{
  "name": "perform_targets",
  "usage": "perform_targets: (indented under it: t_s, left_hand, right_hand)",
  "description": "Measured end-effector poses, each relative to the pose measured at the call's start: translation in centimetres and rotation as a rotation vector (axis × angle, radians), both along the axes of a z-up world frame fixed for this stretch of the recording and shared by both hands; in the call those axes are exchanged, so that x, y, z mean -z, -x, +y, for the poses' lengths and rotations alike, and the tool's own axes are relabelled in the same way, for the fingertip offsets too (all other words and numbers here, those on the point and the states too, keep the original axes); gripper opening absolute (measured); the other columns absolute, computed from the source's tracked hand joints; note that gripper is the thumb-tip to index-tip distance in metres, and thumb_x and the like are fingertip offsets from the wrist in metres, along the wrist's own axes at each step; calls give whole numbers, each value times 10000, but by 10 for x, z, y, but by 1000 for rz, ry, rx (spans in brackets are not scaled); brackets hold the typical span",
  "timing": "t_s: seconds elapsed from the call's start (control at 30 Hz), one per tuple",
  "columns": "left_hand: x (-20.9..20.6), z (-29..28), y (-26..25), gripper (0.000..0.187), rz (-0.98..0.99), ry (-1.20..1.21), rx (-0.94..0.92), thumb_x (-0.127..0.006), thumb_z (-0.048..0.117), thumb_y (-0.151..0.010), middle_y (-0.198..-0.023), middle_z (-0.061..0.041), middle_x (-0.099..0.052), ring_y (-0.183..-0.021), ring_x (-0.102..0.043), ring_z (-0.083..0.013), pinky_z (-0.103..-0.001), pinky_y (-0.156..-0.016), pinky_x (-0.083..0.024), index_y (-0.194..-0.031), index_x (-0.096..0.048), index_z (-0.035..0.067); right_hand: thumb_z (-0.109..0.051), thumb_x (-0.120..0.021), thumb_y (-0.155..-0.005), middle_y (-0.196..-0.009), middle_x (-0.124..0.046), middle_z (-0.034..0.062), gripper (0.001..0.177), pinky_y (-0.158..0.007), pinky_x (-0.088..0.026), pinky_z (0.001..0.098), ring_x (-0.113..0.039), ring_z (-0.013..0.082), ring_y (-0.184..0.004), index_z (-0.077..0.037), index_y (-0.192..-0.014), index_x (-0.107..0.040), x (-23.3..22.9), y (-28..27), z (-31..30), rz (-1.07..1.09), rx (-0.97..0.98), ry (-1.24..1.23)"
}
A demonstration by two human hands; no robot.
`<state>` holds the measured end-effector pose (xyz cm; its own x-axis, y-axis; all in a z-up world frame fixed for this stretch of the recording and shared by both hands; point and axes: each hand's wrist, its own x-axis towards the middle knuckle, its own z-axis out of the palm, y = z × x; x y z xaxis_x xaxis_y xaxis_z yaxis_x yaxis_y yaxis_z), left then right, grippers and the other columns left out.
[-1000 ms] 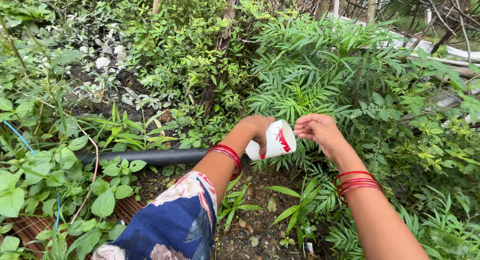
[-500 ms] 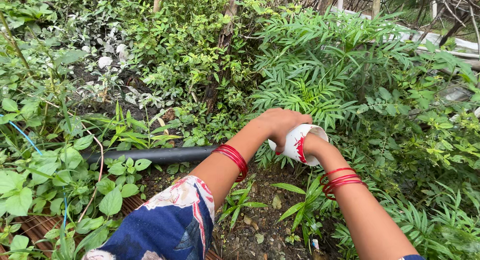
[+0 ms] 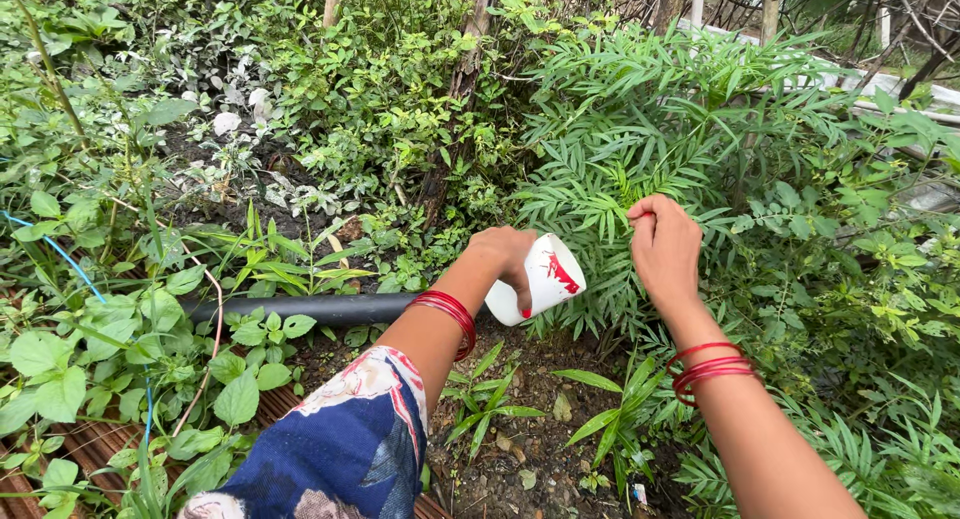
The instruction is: The person pours water from a cup onto several plants in an outdoor garden.
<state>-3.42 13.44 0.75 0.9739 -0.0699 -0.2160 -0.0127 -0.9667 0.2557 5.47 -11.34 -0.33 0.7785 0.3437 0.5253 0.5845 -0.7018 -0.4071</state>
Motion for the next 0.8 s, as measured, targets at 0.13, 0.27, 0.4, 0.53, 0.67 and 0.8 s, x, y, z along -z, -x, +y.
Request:
perform_targets:
  t_s: [0.13, 0.27, 0.4, 0.53, 0.67, 0.8]
  left_hand:
    - [7, 3, 4, 1232, -4, 82, -77, -981, 541, -385, -1225, -161, -701, -1110, -702, -342, -436, -946, -573, -1389, -437, 78]
    - [9, 0, -2, 1456, -103, 269, -104, -959, 499, -367, -1196, -216, -689, -1072, -699, -384, -437, -940, -568, -1556, -181, 177]
    - [14, 2, -17, 1415, -220, 571, -107, -945, 482, -401, -1177, -208, -685, -1015, -722, -361, -436, -910, -601, -1540, -159, 186]
    - [23, 8, -25, 1163, -181, 797, -4, -911, 342, -462, -1155, -189, -692, -982, -735, -331, -487, -812, -674, -1446, -316, 168]
    - [23, 13, -43, 1024, -277, 609, 151, -963, 220, -483, -1137, -186, -725, -1046, -713, -328, -448, -936, -579, -1362, -441, 149]
    - [9, 22, -39, 1139, -422, 527, 341, -1001, 218, -418, -1159, -183, -680, -1080, -664, -359, -440, -929, -543, -1375, -387, 159]
  right_hand:
    - [-205, -645, -944, -1313, -645, 232, 430, -995, -455, 434, -603, 344, -1186, -5, -1323, -605, 52, -8, 7, 153, -145, 67]
    - [-296, -580, -951, -1417, -636, 150, 525, -1066, -476, 413, -617, 260, -1290, -115, -1442, -545, 50, -5, 19, 538, -167, -177]
    - [-340, -678, -841, -1503, -501, 131, 844, -1032, -482, 476, -525, 265, -1357, -243, -1563, -251, 20, 18, 29, 906, -263, -451]
    - [-291, -861, -706, -1519, -477, 171, 1188, -1085, -426, 447, -499, 274, -1378, -148, -1605, -99, 13, 28, 36, 626, -406, -414]
    - [-307, -894, -596, -1466, -537, 185, 1199, -1062, -485, 432, -586, 289, -1305, -110, -1579, -236, 7, 34, 42, 472, -334, -317]
    - [-322, -931, -562, -1368, -611, 204, 1175, -1023, -505, 429, -643, 334, -1215, -116, -1524, -289, -17, 58, 48, 239, -242, -52]
